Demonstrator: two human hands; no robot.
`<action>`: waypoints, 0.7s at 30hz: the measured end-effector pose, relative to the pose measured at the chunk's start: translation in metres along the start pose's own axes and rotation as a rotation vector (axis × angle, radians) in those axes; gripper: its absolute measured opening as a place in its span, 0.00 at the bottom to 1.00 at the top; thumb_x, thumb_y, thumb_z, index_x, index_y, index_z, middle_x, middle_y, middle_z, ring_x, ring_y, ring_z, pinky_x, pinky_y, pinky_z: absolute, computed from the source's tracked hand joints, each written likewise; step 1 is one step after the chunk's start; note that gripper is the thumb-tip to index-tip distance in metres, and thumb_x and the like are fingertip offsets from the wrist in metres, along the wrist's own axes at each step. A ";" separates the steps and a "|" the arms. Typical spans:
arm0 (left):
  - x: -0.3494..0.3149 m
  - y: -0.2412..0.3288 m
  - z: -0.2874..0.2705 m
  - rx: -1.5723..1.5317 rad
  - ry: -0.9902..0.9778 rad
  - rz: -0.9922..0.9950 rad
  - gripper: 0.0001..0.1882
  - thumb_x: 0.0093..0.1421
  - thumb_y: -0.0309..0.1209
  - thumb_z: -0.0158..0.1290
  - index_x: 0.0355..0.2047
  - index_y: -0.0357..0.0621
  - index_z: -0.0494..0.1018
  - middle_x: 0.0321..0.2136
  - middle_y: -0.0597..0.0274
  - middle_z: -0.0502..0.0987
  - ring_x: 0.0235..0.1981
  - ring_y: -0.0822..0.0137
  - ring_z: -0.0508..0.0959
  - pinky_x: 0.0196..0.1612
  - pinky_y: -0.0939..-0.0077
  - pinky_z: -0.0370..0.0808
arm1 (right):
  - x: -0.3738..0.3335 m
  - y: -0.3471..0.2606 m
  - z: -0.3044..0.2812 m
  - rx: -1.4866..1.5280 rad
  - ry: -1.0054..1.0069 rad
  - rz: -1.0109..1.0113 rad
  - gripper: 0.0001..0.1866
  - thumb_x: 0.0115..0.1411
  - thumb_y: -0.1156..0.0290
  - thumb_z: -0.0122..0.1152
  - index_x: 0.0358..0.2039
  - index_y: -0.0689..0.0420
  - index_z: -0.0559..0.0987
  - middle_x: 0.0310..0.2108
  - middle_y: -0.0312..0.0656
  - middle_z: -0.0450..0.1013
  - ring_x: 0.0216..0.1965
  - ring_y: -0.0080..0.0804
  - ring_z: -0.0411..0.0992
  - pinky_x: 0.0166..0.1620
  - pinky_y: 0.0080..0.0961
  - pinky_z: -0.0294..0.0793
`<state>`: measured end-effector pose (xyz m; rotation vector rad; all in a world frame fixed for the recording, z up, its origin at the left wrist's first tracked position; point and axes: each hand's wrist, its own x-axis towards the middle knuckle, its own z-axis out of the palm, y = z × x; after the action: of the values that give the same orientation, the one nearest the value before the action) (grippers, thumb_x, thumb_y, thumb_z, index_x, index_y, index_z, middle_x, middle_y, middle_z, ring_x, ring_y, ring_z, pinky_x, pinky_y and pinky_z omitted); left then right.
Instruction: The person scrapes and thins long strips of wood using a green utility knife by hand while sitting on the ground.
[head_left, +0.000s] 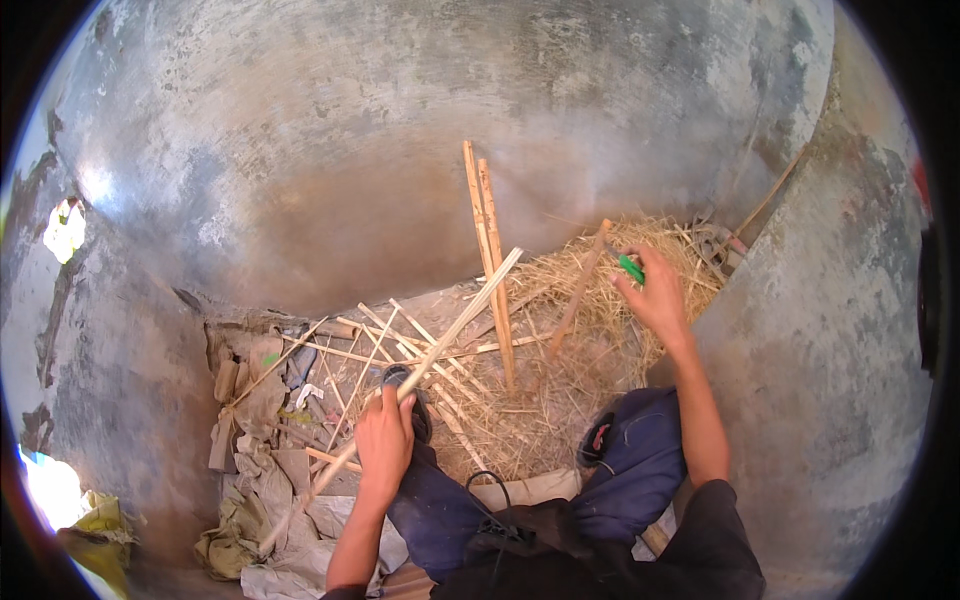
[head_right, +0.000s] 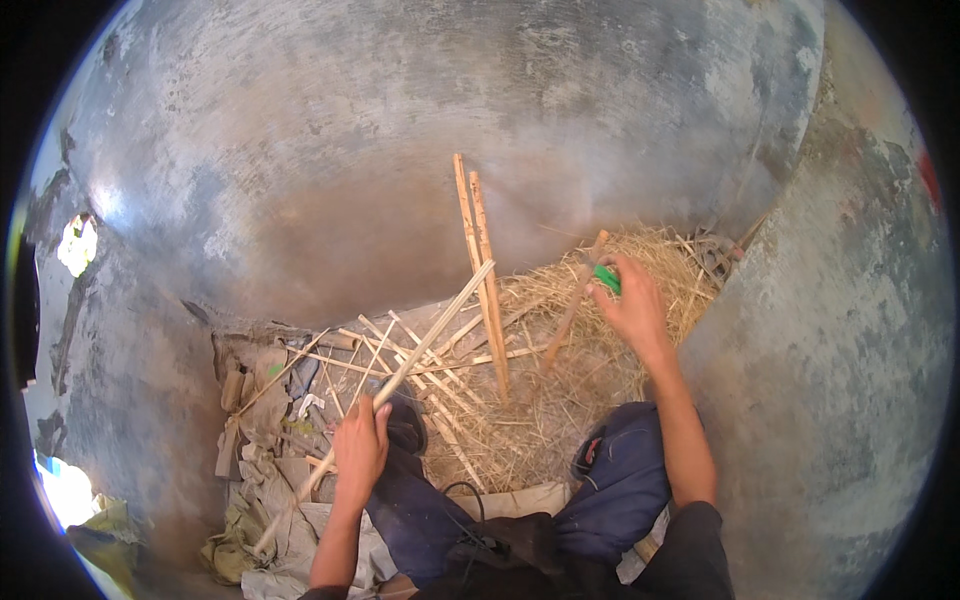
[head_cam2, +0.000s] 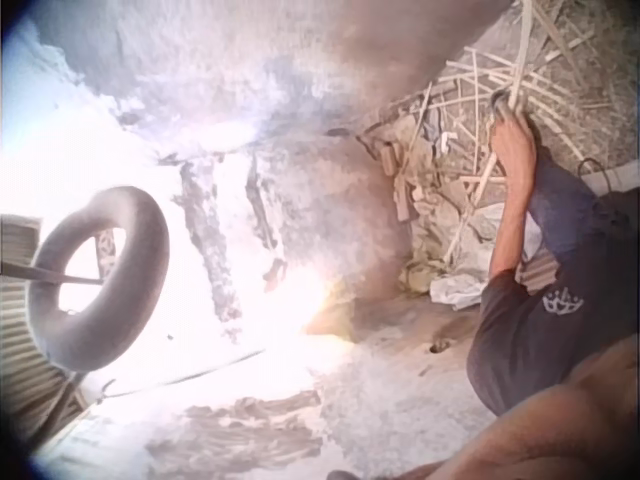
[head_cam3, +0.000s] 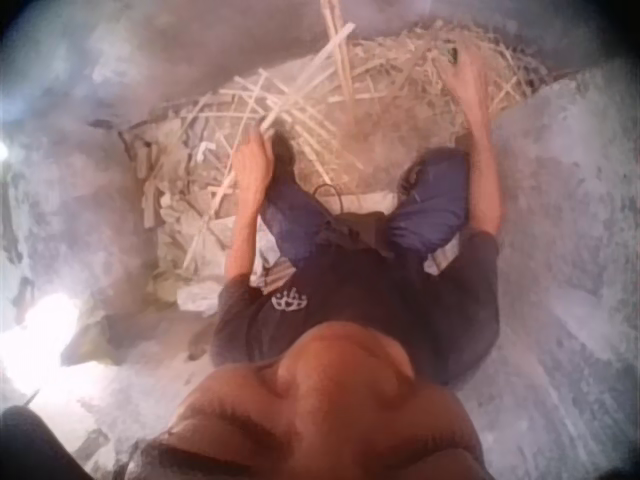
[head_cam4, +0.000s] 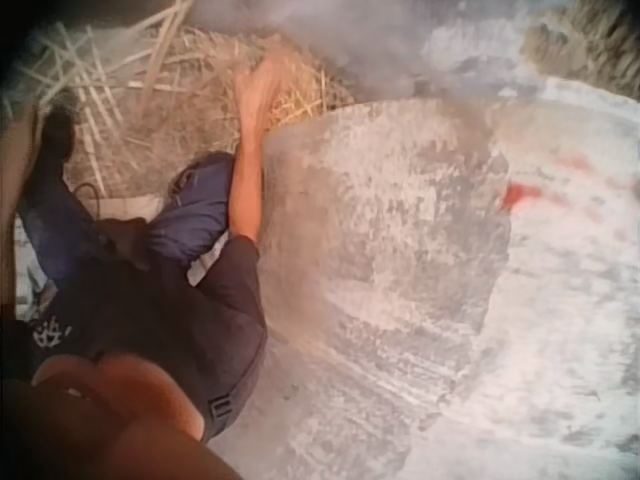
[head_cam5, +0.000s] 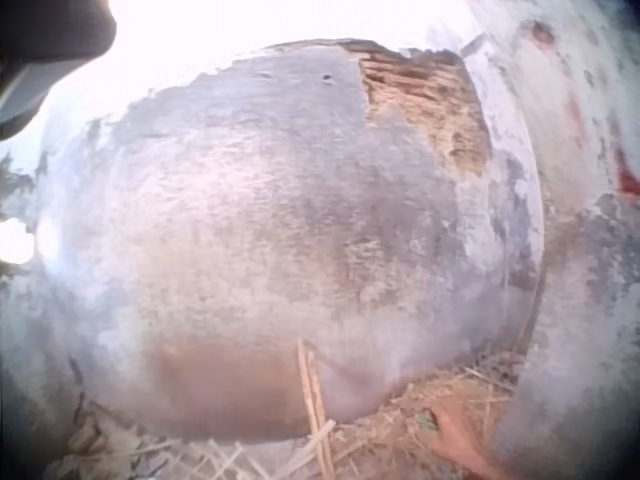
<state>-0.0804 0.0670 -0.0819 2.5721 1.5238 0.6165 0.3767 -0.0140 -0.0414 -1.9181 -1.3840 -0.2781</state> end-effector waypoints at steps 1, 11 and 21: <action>0.015 0.000 0.010 0.014 0.054 0.071 0.14 0.75 0.39 0.56 0.48 0.40 0.72 0.34 0.43 0.79 0.37 0.39 0.81 0.41 0.44 0.75 | -0.009 0.002 0.010 0.034 0.074 -0.093 0.29 0.63 0.52 0.75 0.57 0.58 0.81 0.44 0.49 0.79 0.36 0.40 0.82 0.38 0.43 0.80; 0.105 0.065 0.066 0.159 0.066 0.300 0.14 0.72 0.35 0.57 0.53 0.40 0.75 0.39 0.49 0.80 0.45 0.47 0.78 0.50 0.50 0.71 | -0.047 -0.027 0.017 0.014 -0.202 -0.115 0.23 0.61 0.55 0.77 0.50 0.55 0.83 0.44 0.42 0.79 0.34 0.43 0.83 0.37 0.40 0.82; 0.117 0.058 0.099 0.151 -0.120 0.622 0.18 0.70 0.36 0.59 0.58 0.46 0.77 0.41 0.55 0.80 0.49 0.54 0.78 0.53 0.53 0.71 | -0.065 -0.012 0.046 0.066 -0.688 -0.150 0.18 0.65 0.49 0.72 0.46 0.48 0.87 0.32 0.44 0.83 0.37 0.46 0.83 0.40 0.47 0.81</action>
<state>0.0544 0.1508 -0.1225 3.1381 0.7396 0.3839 0.3298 -0.0284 -0.1049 -1.9372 -1.9470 0.3964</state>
